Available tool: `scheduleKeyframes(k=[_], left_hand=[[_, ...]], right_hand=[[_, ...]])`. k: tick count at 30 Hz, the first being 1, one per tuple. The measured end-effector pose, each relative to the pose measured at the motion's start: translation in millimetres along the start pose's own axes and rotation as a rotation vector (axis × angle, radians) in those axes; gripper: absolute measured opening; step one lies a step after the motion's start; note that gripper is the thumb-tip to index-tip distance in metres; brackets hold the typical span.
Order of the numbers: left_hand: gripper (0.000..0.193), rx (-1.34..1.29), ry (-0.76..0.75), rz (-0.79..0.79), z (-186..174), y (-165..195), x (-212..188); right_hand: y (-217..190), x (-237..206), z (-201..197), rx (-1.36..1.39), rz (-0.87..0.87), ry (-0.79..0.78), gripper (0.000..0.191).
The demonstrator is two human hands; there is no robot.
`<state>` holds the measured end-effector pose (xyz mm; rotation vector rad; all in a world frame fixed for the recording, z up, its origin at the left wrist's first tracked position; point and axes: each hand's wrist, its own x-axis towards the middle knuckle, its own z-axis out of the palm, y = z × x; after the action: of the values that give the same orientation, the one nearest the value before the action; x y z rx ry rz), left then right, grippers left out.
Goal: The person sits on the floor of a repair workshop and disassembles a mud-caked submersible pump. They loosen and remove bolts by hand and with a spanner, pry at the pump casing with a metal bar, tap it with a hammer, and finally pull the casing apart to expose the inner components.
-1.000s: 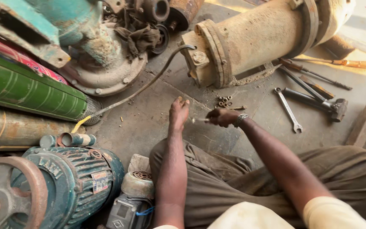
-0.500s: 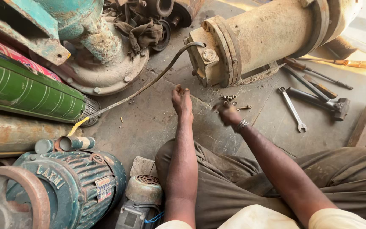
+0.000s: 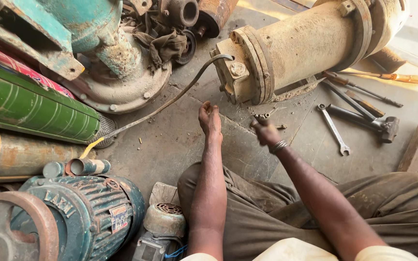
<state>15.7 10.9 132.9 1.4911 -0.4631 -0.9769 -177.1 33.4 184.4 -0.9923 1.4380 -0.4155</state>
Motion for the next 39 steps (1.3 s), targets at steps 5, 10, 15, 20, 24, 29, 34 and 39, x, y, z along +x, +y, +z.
scheduleKeyframes(k=[5, 10, 15, 20, 24, 29, 34, 39], left_hand=[[0.044, -0.014, -0.016, 0.014, 2, -4, 4], [0.042, 0.001, -0.031, -0.007, 4, -4, 3], [0.041, -0.042, -0.059, -0.046, 6, 3, -1], [0.041, 0.006, -0.086, -0.045, 8, 3, -2], [0.044, -0.006, -0.136, -0.008, 8, -3, -1], [0.045, -0.033, -0.241, -0.021, 13, -12, 2], [0.045, -0.010, -0.354, -0.055, 18, -23, 3], [0.051, 0.355, -0.502, 0.104, 31, -37, -7]], right_hand=[[1, 4, -6, -0.299, -0.118, -0.157, 0.032], [-1, 3, -9, -0.418, -0.132, -0.118, 0.034], [-10, -3, -3, -0.144, 0.020, 0.202, 0.039], [-13, -11, -8, -0.192, -0.114, 0.051, 0.045], [-9, -7, -8, -0.138, -0.131, 0.071, 0.040], [-3, 1, -32, -0.018, -0.159, 0.040, 0.034], [27, -17, -107, 0.106, 0.071, -0.377, 0.019], [35, -12, -116, 0.573, -0.111, 0.003, 0.016]])
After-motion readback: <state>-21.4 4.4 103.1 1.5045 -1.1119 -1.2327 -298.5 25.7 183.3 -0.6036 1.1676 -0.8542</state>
